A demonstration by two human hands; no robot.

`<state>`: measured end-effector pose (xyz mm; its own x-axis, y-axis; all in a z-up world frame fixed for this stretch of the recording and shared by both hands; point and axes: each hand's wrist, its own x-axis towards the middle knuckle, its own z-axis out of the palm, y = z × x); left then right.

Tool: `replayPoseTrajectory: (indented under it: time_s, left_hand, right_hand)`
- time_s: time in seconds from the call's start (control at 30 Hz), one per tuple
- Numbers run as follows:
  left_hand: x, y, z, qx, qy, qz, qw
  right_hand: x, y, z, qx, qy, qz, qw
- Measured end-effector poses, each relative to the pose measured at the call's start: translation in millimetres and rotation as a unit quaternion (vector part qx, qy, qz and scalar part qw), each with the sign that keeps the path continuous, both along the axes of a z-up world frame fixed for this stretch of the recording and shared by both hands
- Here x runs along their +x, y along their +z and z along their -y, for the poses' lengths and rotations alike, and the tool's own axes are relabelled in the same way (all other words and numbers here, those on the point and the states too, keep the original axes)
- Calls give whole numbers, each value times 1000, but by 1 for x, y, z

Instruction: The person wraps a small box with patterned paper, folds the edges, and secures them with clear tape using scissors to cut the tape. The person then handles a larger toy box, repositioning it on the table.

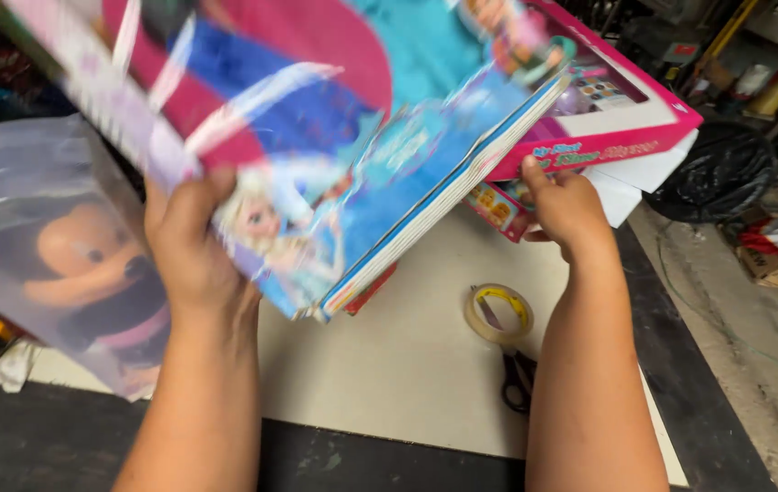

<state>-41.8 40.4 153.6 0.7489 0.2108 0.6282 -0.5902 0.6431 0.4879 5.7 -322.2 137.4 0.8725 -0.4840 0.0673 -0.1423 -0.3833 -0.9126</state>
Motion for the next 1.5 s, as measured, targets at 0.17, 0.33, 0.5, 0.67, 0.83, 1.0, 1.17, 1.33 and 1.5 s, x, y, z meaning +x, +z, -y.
replayPoseTrajectory:
  time_s: [0.17, 0.33, 0.5, 0.67, 0.83, 1.0, 1.17, 1.33, 1.5]
  left_hand:
    - [7, 44, -3, -53, -80, -1, 995]
    - [3, 47, -12, -72, -75, -45, 994]
    - [15, 44, -23, -65, -100, -49, 992]
    - [26, 44, -35, 8, -141, -86, 986]
    - [26, 23, -46, 61, -187, -141, 970]
    - [10, -28, -53, 99, -159, -156, 970]
    - [2, -91, -44, 93, -158, -138, 973]
    - [-28, -123, 29, -7, -305, -216, 927]
    - [-74, -108, 52, 0, -362, -214, 907]
  right_hand:
    - [-14, 14, -17, -101, -30, -24, 994]
    - [-32, 32, -33, -289, -86, -115, 947]
    - [-40, 28, -59, -390, -66, -95, 914]
    - [-21, -17, -127, -307, 311, 297, 849]
    - [-15, -56, -159, -147, 442, 247, 850]
    - [-35, -81, -150, -51, 435, 199, 877]
    - [-43, -99, -154, -45, 371, 196, 907]
    - [-20, -88, -204, -130, 322, 199, 916]
    - [2, -95, -216, -210, 183, 209, 937]
